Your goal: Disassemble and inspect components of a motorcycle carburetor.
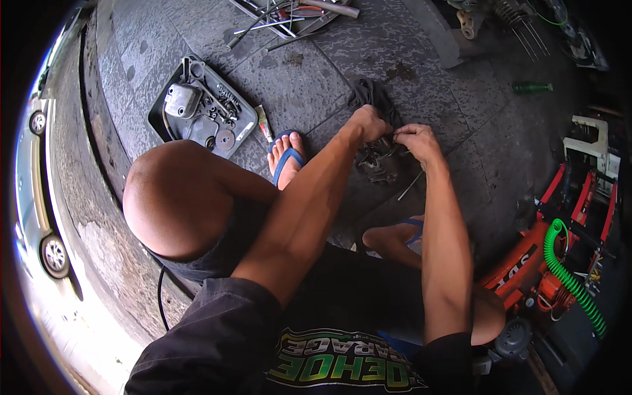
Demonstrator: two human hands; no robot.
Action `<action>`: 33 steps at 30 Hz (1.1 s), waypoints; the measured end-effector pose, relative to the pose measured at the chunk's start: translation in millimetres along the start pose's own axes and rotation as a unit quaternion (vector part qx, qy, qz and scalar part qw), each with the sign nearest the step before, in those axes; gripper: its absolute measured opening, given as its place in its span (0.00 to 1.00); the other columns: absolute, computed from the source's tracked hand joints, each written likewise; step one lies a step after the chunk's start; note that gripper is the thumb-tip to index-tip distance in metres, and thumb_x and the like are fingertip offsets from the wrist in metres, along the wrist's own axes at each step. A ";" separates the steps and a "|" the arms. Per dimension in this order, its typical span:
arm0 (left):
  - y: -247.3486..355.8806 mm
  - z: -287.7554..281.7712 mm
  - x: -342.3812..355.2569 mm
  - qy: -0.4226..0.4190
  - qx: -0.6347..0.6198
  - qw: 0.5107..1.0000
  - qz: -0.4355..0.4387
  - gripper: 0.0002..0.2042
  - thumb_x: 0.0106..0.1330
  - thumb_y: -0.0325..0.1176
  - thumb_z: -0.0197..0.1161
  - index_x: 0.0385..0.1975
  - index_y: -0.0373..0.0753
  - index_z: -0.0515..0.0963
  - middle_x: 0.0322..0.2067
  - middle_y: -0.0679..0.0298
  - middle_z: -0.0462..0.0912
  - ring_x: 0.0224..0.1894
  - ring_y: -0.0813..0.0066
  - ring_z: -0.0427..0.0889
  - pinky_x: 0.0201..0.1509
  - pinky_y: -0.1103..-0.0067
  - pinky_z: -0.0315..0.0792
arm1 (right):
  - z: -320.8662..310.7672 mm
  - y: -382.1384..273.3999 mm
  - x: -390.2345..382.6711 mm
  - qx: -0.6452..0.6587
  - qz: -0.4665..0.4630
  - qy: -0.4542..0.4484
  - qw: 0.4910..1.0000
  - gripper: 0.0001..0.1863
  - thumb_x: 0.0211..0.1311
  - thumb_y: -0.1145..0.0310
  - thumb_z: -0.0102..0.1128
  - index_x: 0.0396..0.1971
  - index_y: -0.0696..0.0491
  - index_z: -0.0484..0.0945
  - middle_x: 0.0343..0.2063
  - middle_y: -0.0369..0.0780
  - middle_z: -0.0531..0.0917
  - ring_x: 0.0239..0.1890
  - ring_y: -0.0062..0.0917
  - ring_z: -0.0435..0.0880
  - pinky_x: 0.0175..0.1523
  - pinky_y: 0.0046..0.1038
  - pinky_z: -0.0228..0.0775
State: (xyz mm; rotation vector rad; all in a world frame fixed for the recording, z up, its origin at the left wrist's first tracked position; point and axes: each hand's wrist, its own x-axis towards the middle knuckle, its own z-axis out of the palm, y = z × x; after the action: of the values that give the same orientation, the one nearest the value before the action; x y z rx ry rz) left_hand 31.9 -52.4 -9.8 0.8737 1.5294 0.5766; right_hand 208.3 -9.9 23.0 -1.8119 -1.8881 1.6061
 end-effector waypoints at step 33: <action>3.4 -4.5 5.3 -0.070 0.073 0.993 0.053 0.18 0.49 0.38 0.68 0.39 0.36 0.85 0.34 0.51 0.86 0.37 0.60 0.86 0.42 0.70 0.79 | 3.4 -9.3 -0.9 -0.113 -0.010 0.006 0.994 0.16 0.40 0.68 0.65 0.32 0.59 0.84 0.29 0.42 0.85 0.34 0.28 0.83 0.43 0.28 0.73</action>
State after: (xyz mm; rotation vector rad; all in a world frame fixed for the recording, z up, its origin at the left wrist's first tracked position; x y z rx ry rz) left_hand 28.1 -45.6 -9.7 1.0903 1.4162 0.4744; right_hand 200.0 -10.4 28.3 -1.8704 -2.1522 1.4219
